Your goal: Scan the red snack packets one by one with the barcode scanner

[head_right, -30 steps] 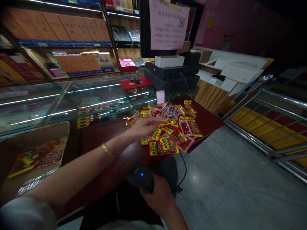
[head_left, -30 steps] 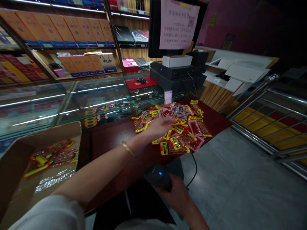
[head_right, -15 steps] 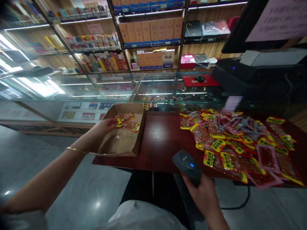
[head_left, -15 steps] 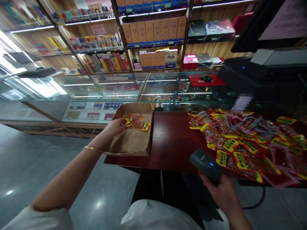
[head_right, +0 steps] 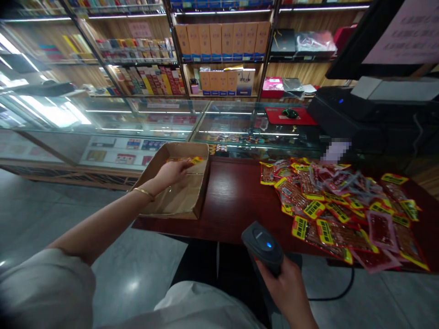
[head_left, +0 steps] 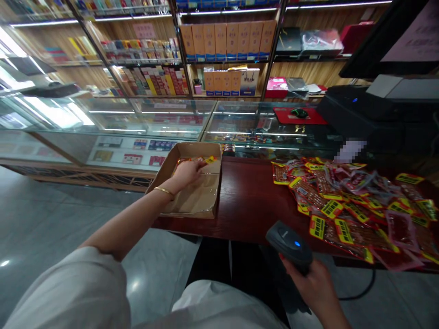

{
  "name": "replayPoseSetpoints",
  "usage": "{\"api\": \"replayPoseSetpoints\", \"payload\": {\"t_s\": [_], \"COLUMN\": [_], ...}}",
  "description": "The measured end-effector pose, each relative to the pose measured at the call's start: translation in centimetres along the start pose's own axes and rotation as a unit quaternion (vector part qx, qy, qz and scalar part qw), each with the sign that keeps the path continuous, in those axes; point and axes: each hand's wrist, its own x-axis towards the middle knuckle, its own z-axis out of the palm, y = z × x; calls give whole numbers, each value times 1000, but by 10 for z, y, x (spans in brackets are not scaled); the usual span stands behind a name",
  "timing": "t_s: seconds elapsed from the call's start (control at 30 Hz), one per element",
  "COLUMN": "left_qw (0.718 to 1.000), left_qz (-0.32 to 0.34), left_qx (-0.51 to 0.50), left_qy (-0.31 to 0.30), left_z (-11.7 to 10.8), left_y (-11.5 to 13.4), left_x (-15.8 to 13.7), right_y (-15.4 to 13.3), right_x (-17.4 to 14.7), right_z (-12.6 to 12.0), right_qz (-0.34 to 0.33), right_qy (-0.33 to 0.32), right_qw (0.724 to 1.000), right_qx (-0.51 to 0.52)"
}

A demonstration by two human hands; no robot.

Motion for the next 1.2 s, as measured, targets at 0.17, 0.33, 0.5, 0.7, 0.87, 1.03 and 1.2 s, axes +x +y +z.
{"api": "replayPoseSetpoints", "payload": {"t_s": [0.17,0.33,0.5,0.7,0.87,1.03,1.2], "left_qw": [835,676,673,784,811,804,792], "left_qz": [-113,-135,-148,-99,-86,-78,-55], "left_qx": [-536,-720,-714,-598,-560,-571,-582], "left_qy": [57,-79,-121,-134,-146,-144,-176], "left_z": [-28,-2,49,76,80,82,85], "left_y": [53,126,154,141,135,138,140], "left_x": [-46,-92,-96,-85,-83,-84,-85], "right_y": [8,-13,-22,-11,-18,-19,-15], "right_x": [3,14,15,7,5,6,5], "right_z": [0,-6,-16,-22,-21,-21,-22], "right_qz": [24,8,-20,-32,-50,-57,-60], "right_qy": [26,42,22,-30,-29,-38,-43], "right_qw": [999,999,1000,998,997,995,994], "right_qx": [-4,2,-4,-47,-54,-74,-80]}}
